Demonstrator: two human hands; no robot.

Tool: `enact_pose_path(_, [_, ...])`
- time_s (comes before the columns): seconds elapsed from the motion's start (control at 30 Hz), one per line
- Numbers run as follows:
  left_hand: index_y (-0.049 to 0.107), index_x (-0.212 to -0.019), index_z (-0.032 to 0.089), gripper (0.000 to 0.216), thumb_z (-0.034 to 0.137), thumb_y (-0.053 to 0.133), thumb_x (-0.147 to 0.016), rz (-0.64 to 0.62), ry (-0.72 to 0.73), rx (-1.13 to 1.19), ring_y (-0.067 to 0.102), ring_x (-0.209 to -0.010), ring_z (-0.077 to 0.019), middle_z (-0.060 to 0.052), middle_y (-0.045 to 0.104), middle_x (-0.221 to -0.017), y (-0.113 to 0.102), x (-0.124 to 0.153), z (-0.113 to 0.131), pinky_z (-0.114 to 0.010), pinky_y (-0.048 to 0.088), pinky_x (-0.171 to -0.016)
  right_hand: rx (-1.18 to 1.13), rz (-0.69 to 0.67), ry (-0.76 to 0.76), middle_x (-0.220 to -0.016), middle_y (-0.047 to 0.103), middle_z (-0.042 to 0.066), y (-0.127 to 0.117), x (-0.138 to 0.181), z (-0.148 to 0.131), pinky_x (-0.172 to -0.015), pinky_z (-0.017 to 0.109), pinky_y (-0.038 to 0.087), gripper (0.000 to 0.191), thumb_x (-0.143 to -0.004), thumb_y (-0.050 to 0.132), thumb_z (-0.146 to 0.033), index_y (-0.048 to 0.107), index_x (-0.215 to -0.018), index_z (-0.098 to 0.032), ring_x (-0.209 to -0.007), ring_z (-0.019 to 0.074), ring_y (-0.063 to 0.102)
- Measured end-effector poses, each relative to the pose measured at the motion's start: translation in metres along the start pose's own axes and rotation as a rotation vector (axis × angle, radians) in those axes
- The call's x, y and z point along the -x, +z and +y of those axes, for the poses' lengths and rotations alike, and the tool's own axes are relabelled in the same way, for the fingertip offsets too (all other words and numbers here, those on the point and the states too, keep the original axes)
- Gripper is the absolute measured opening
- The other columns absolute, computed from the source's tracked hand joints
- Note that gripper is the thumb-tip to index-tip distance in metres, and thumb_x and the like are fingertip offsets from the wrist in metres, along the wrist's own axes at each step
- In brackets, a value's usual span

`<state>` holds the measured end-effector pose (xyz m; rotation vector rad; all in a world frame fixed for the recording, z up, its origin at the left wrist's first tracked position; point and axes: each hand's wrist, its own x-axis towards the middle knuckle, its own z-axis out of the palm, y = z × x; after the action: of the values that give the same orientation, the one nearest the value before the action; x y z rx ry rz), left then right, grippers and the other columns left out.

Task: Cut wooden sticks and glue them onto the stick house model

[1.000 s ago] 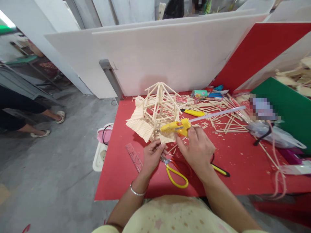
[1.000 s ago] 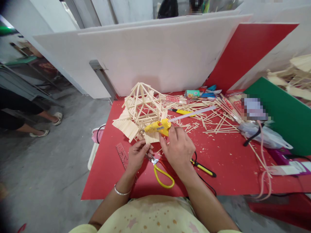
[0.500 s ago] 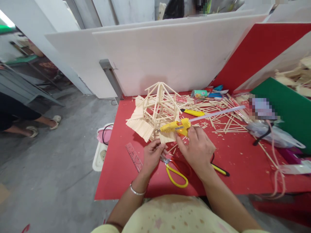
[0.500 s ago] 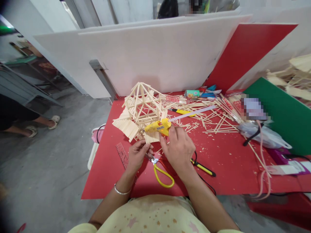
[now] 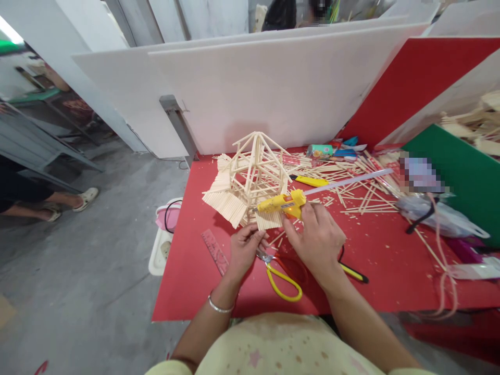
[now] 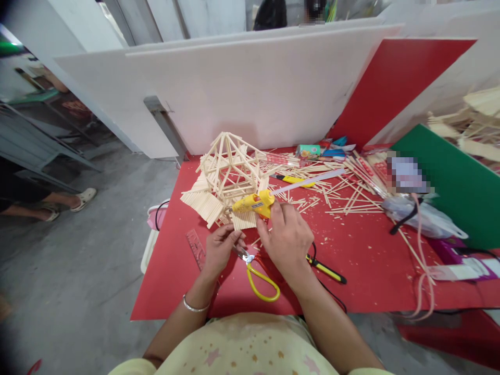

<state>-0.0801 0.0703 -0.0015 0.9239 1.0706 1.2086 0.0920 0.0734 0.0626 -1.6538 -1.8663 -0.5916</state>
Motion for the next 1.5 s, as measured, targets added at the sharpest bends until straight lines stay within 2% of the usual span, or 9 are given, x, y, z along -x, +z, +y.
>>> enact_pose_path(0.23, [0.072, -0.092, 0.013, 0.035, 0.043, 0.080, -0.076, 0.051, 0.018, -0.003, 0.064, -0.048, -0.0129, -0.003, 0.071, -0.062, -0.0045, -0.0041, -0.0068, -0.023, 0.055, -0.047, -0.003, -0.006, 0.008, -0.102, 0.066, 0.011, 0.0010, 0.0015, -0.0002, -0.071, 0.033, 0.040, 0.039, -0.095, 0.056, -0.045, 0.060, -0.120, -0.014, -0.087, 0.0231, 0.059])
enact_pose_path(1.5, [0.072, -0.096, 0.013, 0.037, 0.041, 0.081, -0.074, 0.070, 0.030, -0.012, 0.066, -0.047, -0.0151, -0.002, 0.071, -0.060, -0.0061, -0.0070, -0.0076, -0.024, 0.055, -0.047, 0.034, 0.018, -0.011, -0.100, 0.067, 0.010, 0.0000, -0.0001, -0.0008, -0.070, 0.032, 0.040, 0.041, -0.095, 0.059, -0.047, 0.061, -0.117, -0.013, -0.085, 0.0219, 0.059])
